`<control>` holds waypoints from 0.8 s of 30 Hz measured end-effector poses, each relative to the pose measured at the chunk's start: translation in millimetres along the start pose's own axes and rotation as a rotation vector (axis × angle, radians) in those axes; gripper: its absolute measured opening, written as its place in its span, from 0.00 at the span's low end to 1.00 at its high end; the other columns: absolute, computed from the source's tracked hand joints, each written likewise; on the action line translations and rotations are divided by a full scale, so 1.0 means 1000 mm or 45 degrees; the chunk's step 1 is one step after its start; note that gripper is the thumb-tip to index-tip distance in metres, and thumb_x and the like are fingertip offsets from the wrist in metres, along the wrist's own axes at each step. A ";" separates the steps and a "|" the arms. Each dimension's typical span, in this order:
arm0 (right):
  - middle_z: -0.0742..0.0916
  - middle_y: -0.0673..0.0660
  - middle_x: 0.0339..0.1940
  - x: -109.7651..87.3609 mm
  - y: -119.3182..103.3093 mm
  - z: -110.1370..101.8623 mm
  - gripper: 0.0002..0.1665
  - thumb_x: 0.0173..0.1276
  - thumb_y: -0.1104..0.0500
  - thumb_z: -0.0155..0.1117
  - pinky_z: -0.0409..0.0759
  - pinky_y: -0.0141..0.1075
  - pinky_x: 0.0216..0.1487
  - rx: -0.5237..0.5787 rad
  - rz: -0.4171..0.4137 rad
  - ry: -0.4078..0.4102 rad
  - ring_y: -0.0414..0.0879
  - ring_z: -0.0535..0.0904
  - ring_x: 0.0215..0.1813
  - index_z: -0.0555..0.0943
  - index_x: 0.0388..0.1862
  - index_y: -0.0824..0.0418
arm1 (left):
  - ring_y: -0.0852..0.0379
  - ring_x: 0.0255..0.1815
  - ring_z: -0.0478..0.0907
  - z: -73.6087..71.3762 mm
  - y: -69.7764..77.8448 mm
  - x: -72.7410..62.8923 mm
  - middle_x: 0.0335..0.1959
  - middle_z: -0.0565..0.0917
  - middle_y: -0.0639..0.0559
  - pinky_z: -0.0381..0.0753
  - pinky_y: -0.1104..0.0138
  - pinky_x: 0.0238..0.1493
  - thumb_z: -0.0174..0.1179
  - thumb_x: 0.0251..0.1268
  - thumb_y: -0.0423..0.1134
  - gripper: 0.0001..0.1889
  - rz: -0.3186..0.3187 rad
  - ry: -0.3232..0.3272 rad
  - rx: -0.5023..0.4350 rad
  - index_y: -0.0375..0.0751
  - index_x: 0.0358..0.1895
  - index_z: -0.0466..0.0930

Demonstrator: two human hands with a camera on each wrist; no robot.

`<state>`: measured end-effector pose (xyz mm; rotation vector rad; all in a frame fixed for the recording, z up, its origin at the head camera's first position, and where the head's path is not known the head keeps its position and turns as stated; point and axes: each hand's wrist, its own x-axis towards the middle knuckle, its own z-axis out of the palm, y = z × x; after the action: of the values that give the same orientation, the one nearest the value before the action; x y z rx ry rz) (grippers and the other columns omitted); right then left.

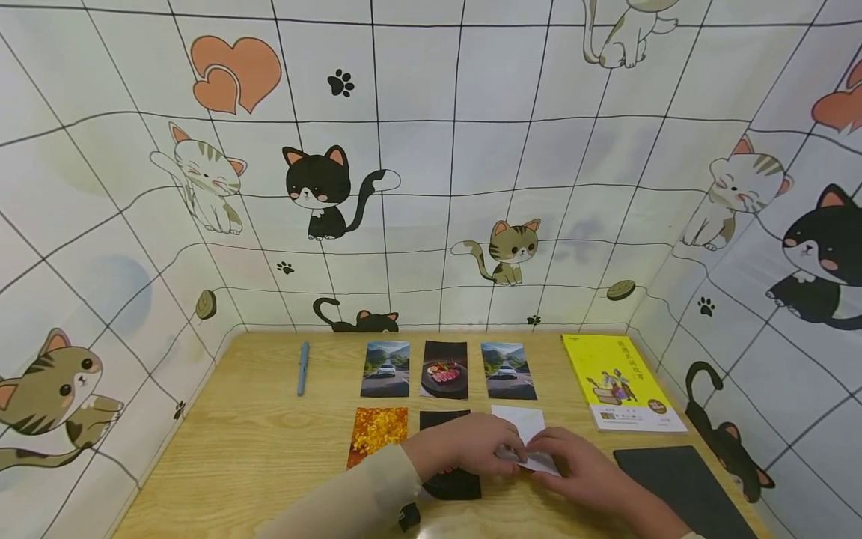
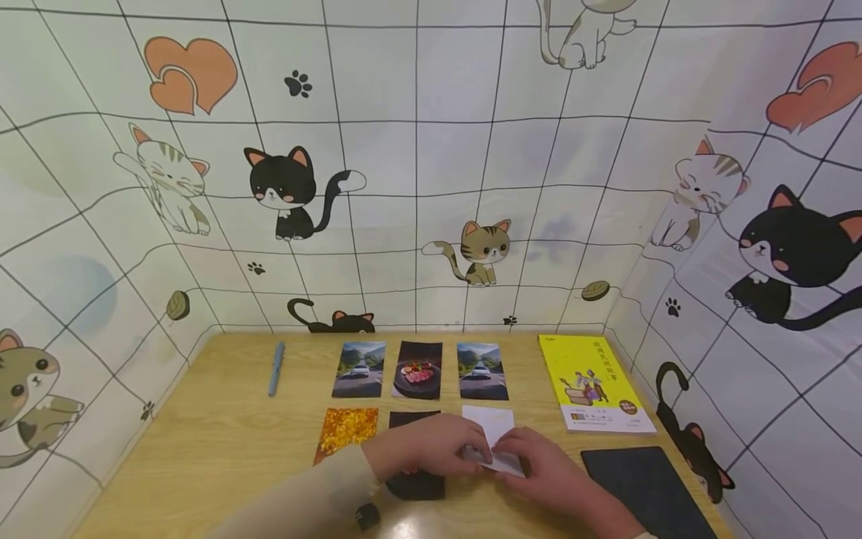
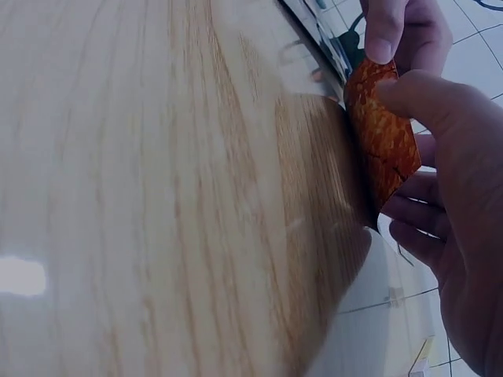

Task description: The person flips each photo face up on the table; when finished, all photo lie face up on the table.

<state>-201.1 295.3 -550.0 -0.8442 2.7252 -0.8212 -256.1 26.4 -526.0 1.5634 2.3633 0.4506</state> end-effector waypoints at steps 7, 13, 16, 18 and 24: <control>0.88 0.37 0.54 0.001 0.000 0.000 0.11 0.80 0.47 0.74 0.84 0.36 0.59 0.177 -0.106 0.004 0.38 0.83 0.54 0.88 0.58 0.39 | 0.75 0.53 0.80 0.003 -0.005 0.001 0.55 0.87 0.67 0.75 0.81 0.56 0.67 0.83 0.46 0.12 0.002 0.026 -0.054 0.54 0.62 0.92; 0.89 0.41 0.51 0.000 -0.003 0.001 0.07 0.81 0.54 0.73 0.85 0.36 0.58 0.258 -0.168 0.062 0.40 0.85 0.53 0.90 0.53 0.41 | 0.75 0.52 0.81 0.003 -0.007 0.000 0.54 0.88 0.67 0.75 0.81 0.56 0.67 0.83 0.43 0.12 0.009 0.042 -0.117 0.53 0.61 0.92; 0.90 0.42 0.50 -0.001 -0.006 0.000 0.08 0.81 0.56 0.73 0.85 0.37 0.57 0.293 -0.165 0.094 0.40 0.86 0.53 0.91 0.52 0.43 | 0.75 0.53 0.82 0.002 -0.006 -0.002 0.53 0.88 0.67 0.76 0.81 0.57 0.67 0.82 0.40 0.12 0.013 0.056 -0.171 0.50 0.61 0.92; 0.91 0.42 0.49 0.000 -0.008 0.000 0.08 0.81 0.57 0.73 0.86 0.37 0.56 0.308 -0.154 0.122 0.40 0.86 0.52 0.91 0.51 0.43 | 0.75 0.53 0.82 0.001 -0.006 -0.003 0.53 0.89 0.66 0.78 0.80 0.56 0.68 0.81 0.39 0.12 0.010 0.075 -0.217 0.49 0.60 0.92; 0.91 0.41 0.45 0.002 -0.015 0.001 0.11 0.78 0.62 0.75 0.88 0.38 0.50 0.321 -0.187 0.263 0.39 0.87 0.47 0.89 0.46 0.43 | 0.77 0.49 0.81 0.003 -0.010 -0.003 0.51 0.89 0.66 0.80 0.80 0.52 0.67 0.82 0.37 0.10 -0.005 0.169 -0.331 0.49 0.58 0.92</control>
<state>-195.4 283.6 -542.2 -0.9591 2.6712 -1.3179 -262.0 20.7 -532.6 1.4495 2.2894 0.8472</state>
